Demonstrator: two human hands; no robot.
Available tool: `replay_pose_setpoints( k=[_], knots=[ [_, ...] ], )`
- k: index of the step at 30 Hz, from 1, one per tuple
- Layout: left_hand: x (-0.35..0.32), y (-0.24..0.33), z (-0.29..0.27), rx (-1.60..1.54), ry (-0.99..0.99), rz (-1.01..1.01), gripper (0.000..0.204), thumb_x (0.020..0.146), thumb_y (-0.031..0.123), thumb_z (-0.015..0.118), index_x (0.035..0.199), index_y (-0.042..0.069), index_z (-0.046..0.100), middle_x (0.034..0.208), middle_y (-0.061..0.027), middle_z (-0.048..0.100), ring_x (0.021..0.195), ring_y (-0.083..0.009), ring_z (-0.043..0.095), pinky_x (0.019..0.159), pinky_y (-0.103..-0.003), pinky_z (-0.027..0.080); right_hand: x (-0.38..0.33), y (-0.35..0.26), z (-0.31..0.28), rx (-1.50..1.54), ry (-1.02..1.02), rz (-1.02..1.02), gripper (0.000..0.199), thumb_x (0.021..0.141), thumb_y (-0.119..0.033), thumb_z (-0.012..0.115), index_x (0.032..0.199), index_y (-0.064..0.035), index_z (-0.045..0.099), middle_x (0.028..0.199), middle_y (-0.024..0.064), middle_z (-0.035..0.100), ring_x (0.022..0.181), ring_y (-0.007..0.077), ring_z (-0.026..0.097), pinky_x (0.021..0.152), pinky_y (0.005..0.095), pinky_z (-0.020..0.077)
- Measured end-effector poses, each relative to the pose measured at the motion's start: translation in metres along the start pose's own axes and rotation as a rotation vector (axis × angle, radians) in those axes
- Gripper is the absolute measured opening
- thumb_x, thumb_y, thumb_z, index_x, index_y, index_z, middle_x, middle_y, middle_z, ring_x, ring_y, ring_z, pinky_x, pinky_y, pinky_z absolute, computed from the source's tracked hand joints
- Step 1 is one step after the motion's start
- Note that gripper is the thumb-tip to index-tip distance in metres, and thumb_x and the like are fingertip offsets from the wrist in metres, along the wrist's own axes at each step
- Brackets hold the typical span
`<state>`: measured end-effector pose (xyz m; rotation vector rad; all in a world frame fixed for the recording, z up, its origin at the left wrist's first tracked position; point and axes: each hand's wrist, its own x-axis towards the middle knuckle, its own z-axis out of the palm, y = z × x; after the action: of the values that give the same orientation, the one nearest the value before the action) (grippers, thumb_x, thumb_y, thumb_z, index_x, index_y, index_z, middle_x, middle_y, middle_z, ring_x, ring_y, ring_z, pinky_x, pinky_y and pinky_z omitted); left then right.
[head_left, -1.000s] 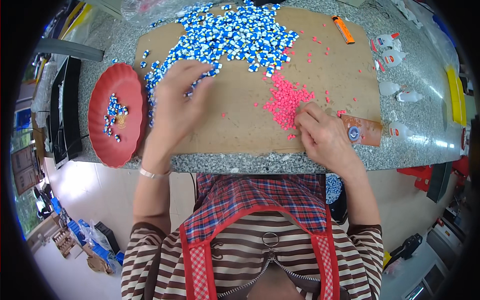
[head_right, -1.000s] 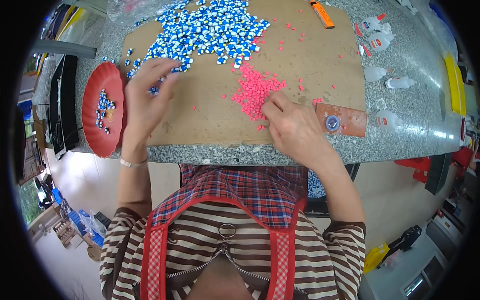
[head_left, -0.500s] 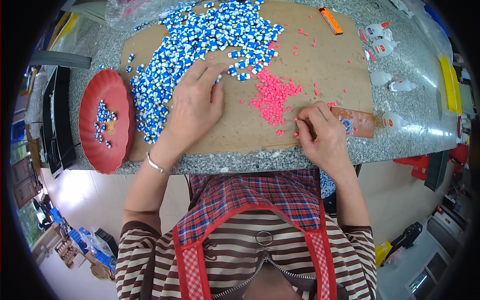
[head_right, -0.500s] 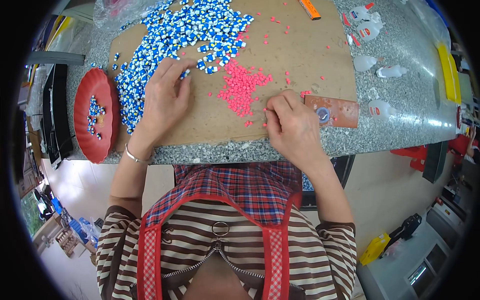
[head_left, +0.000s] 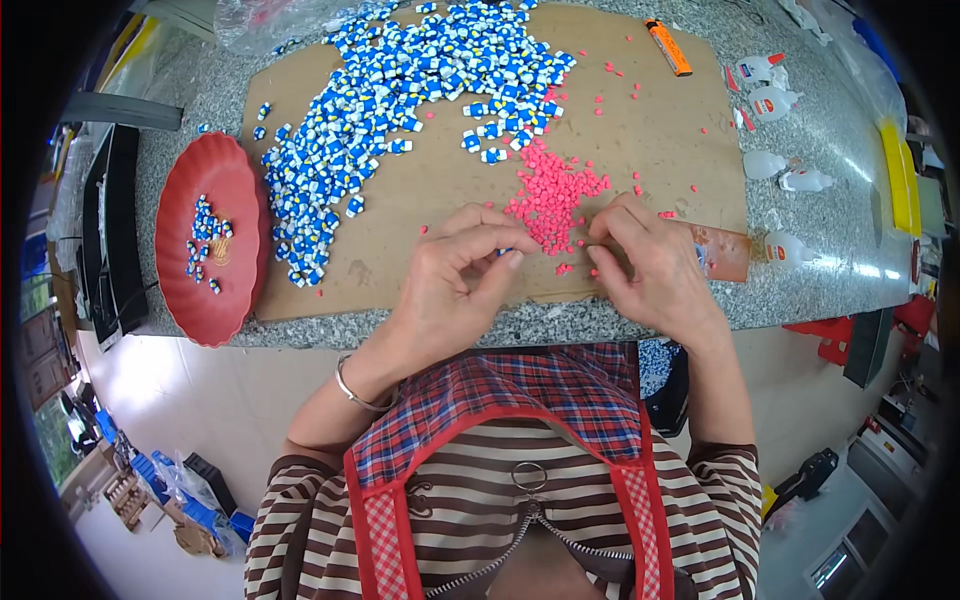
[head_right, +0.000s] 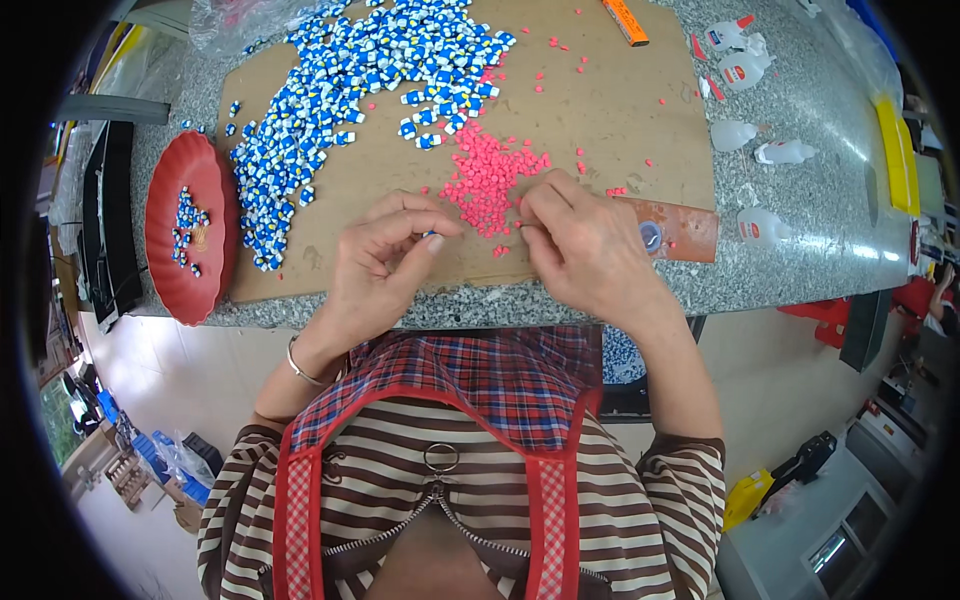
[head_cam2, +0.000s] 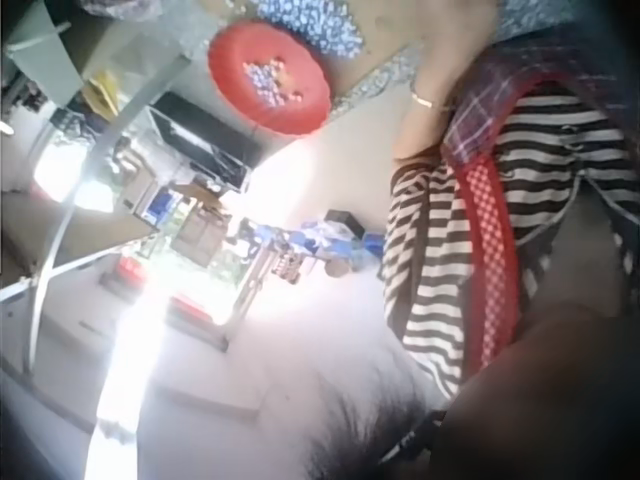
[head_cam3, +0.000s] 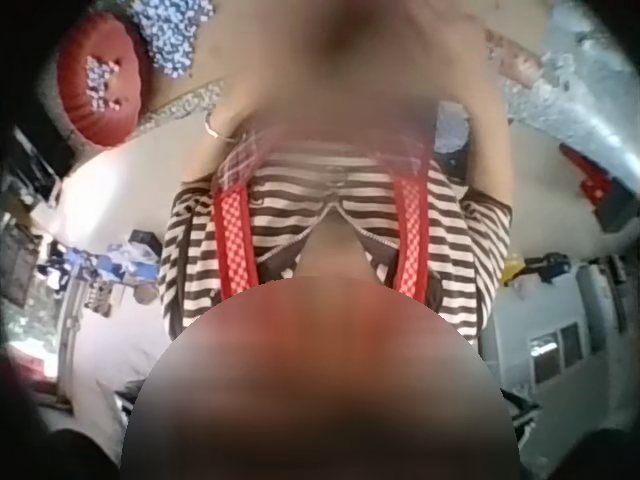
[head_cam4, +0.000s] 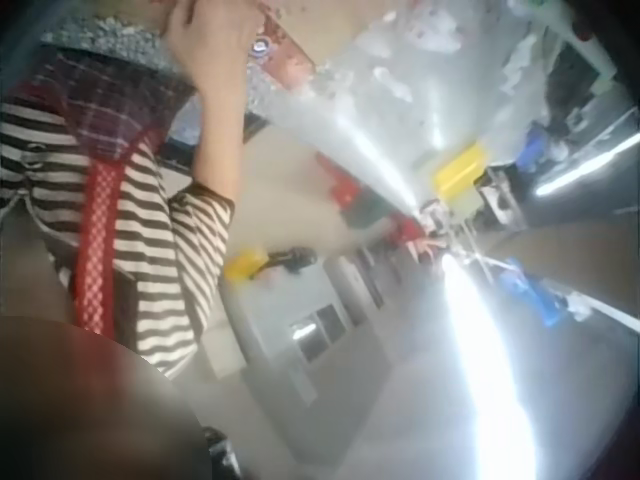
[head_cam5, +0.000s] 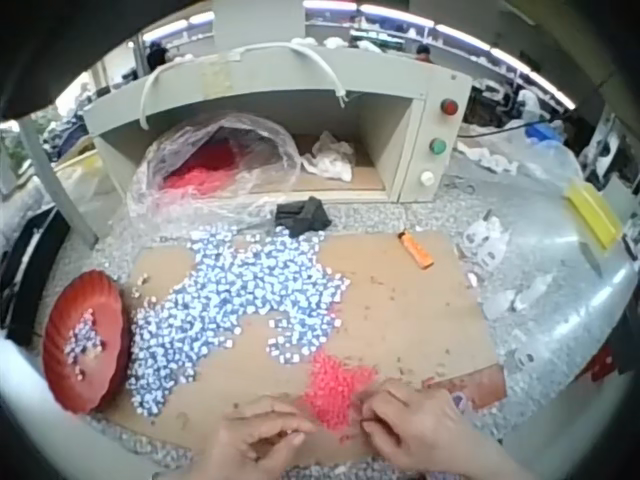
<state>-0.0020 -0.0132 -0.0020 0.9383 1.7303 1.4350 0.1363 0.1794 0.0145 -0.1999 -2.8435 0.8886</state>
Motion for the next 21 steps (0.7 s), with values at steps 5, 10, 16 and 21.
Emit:
replay_pose_setpoints(
  k=[5, 10, 16, 21],
  knots=[
    [-0.006, 0.0, 0.001, -0.016, 0.004, -0.004, 0.017, 0.091, -0.005, 0.06, 0.103, 0.0, 0.071, 0.104, -0.0067, 0.061, 0.082, -0.0071, 0.059, 0.062, -0.02, 0.046, 0.003, 0.002, 0.009, -0.004, -0.054, -0.031, 0.01, 0.083, -0.003, 0.063, 0.09, -0.0022, 0.056, 0.093, 0.0114, 0.061, 0.072, 0.0339, 0.063, 0.061, 0.0435, 0.0498],
    [-0.005, -0.001, 0.011, -0.045, 0.042, 0.059, 0.015, 0.09, -0.005, 0.061, 0.101, 0.0, 0.07, 0.099, -0.007, 0.063, 0.077, -0.0084, 0.06, 0.061, -0.022, 0.048, 0.003, -0.001, 0.014, -0.104, -0.058, 0.013, 0.009, 0.084, -0.003, 0.061, 0.091, -0.0021, 0.055, 0.094, 0.0127, 0.061, 0.073, 0.0354, 0.063, 0.062, 0.0449, 0.0505],
    [-0.005, -0.003, 0.011, -0.018, 0.07, 0.103, 0.016, 0.089, -0.006, 0.061, 0.101, -0.001, 0.07, 0.1, -0.0076, 0.062, 0.079, -0.0098, 0.061, 0.061, -0.022, 0.049, -0.002, 0.0, 0.008, 0.003, 0.007, 0.069, 0.01, 0.084, -0.002, 0.061, 0.093, -0.0023, 0.055, 0.091, 0.0129, 0.059, 0.074, 0.0354, 0.063, 0.062, 0.0445, 0.0497],
    [-0.006, -0.002, 0.005, 0.0, 0.069, 0.064, 0.019, 0.089, -0.006, 0.061, 0.103, 0.001, 0.071, 0.102, -0.0079, 0.063, 0.081, -0.0097, 0.061, 0.062, -0.022, 0.05, 0.001, 0.003, 0.013, 0.055, 0.088, 0.145, 0.009, 0.084, -0.001, 0.061, 0.091, -0.0029, 0.056, 0.09, 0.0121, 0.059, 0.074, 0.0344, 0.063, 0.062, 0.0436, 0.0495]
  ],
)
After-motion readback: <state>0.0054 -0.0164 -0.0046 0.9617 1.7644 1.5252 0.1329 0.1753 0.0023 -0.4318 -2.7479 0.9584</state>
